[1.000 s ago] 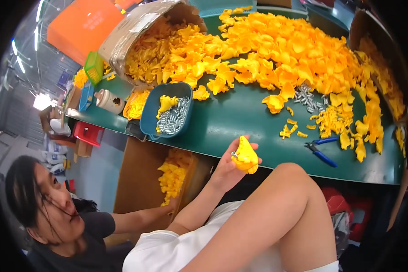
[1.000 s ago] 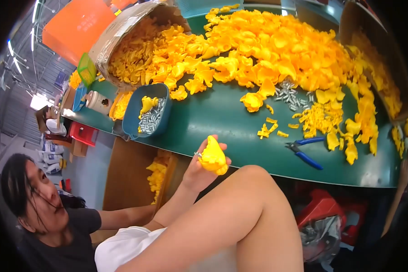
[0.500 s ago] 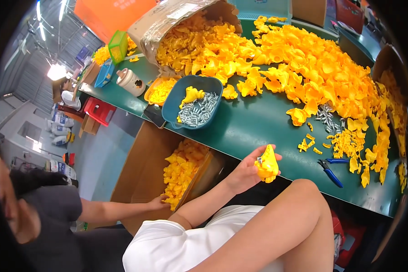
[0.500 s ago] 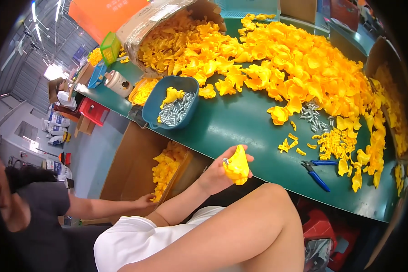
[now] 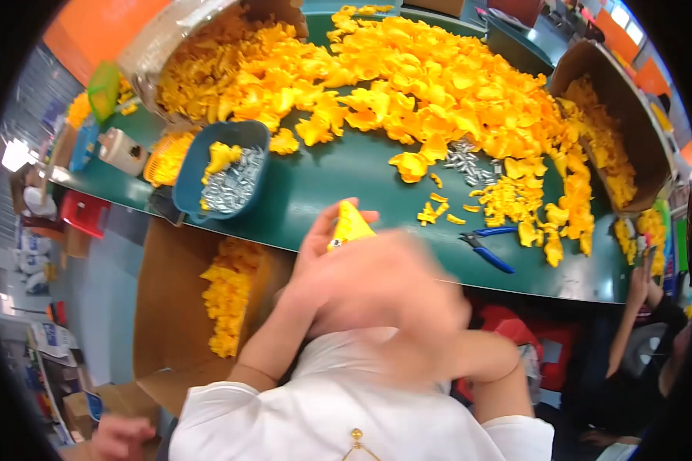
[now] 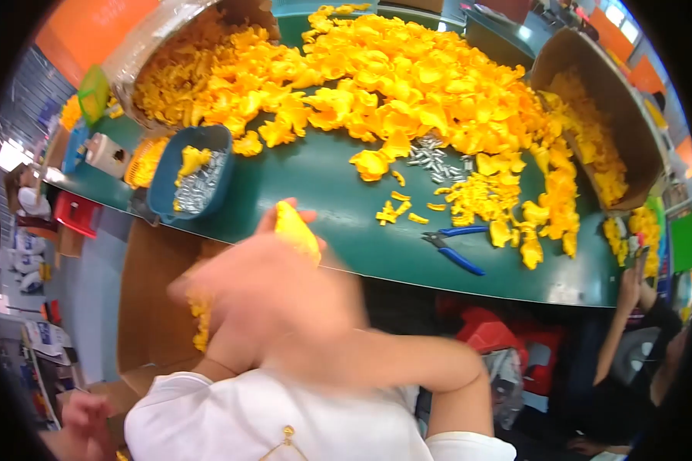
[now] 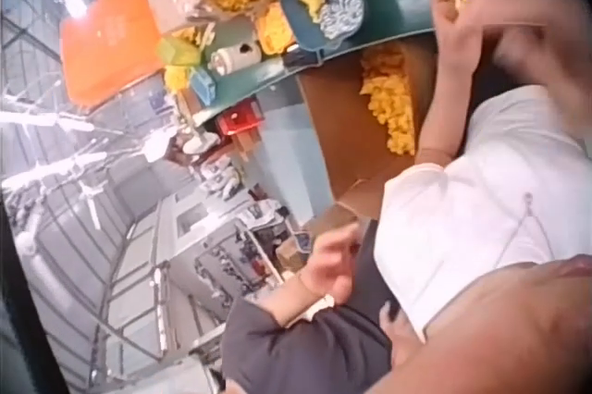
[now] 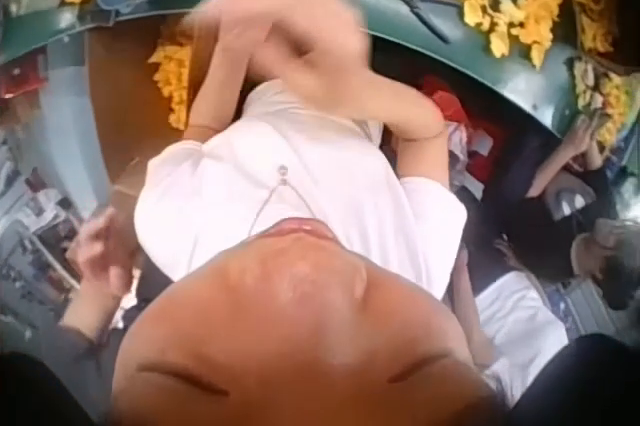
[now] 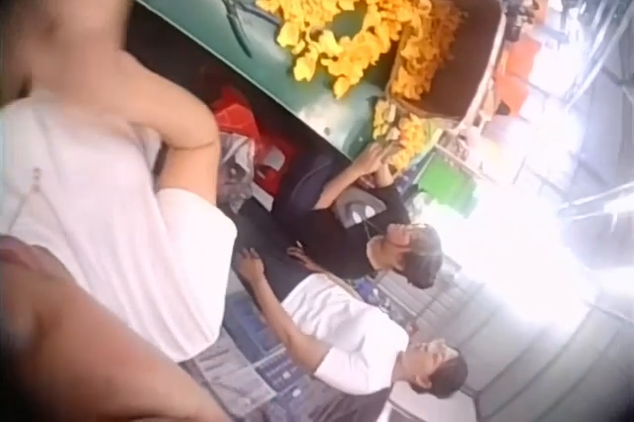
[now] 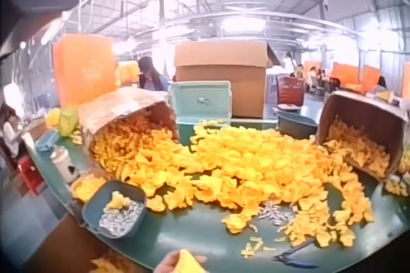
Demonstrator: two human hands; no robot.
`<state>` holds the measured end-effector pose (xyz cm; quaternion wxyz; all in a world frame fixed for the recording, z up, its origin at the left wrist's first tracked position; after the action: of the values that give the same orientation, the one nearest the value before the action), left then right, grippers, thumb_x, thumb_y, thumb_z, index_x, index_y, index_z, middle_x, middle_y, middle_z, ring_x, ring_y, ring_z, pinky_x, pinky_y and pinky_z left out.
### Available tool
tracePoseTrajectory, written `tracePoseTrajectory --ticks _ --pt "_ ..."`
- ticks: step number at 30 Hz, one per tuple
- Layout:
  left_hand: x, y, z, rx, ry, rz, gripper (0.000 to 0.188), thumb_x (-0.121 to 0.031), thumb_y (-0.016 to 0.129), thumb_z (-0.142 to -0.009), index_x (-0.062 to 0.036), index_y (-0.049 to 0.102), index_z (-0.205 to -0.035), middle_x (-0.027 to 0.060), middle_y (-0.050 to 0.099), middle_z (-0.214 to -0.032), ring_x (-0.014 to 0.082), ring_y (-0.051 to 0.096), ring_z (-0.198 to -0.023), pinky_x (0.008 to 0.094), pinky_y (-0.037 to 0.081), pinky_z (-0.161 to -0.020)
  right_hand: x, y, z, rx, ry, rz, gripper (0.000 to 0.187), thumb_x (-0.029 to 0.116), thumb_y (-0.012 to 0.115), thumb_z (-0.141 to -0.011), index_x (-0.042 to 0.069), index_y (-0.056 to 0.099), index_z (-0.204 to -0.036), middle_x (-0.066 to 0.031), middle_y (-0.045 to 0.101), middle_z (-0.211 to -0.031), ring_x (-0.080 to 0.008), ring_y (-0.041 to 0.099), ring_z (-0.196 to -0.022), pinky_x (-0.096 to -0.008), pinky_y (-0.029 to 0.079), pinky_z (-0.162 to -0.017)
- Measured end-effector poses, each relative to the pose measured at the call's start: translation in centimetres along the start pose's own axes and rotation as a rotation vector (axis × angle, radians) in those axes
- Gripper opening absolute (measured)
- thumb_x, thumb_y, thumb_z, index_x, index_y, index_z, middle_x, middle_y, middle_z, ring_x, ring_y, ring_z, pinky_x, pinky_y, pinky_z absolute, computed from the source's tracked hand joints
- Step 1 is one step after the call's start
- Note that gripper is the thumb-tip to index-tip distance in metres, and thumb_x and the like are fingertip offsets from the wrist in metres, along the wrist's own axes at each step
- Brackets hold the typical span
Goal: Trim excess plastic flash from yellow toy components using a pair of nippers at a factory workbench.
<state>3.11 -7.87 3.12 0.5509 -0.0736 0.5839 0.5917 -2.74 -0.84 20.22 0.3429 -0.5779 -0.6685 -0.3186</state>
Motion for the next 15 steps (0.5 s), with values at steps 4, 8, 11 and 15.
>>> tracePoseTrajectory --ticks 4,8,11,15 --pt "-0.7 2.6 1.0 0.299 0.338 0.006 0.086 -0.028 0.083 -0.068 -0.0044 0.036 -0.137 0.0112 0.047 -0.131 0.0245 0.051 -0.119 0.039 0.045 -0.097 -5.0 -6.1 5.2 -0.186 0.211 0.356 0.056 0.022 0.056 -0.09 -0.003 0.039 -0.137 -0.0159 0.042 -0.14 -0.0245 0.041 -0.128 -0.0352 0.036 -0.101" --pt "-0.2 3.6 1.3 0.391 0.391 -0.034 0.081 -0.014 0.081 -0.068 -0.0039 0.04 -0.136 0.0081 0.04 -0.135 0.0214 0.047 -0.121 0.0366 0.04 -0.102 -7.7 -4.8 6.6 -0.184 0.282 0.265 0.048 0.013 0.056 -0.09 -0.004 0.044 -0.133 -0.0165 0.043 -0.139 -0.024 0.045 -0.125 -0.0344 0.037 -0.101" --pt "-0.2 3.8 1.2 0.354 0.419 -0.139 0.08 -0.01 0.082 -0.066 -0.002 0.043 -0.136 0.0067 0.039 -0.134 0.0195 0.043 -0.123 0.0339 0.036 -0.104 -7.7 -5.9 7.2 -0.305 0.284 0.2 0.041 0.003 0.056 -0.087 -0.004 0.051 -0.128 -0.0164 0.052 -0.13 -0.023 0.049 -0.12 -0.0323 0.04 -0.099" --pt "-0.4 4.1 1.4 0.365 0.454 -0.283 0.081 -0.01 0.081 -0.068 -0.0016 0.042 -0.138 0.0074 0.041 -0.131 0.018 0.044 -0.12 0.0336 0.036 -0.104 -6.7 -6.8 6.6 -0.238 0.255 0.323 0.043 0.005 0.063 -0.081 0.001 0.058 -0.123 -0.017 0.056 -0.124 -0.0253 0.054 -0.114 -0.0324 0.041 -0.096"
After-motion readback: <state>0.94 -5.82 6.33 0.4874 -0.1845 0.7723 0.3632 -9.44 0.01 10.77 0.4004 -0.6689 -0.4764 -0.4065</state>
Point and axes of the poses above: each hand's wrist, its own z-axis away from the middle knuckle, its own y-axis out of the palm, x = y × z, the point moved 10 cm from there along -z, towards the middle knuckle
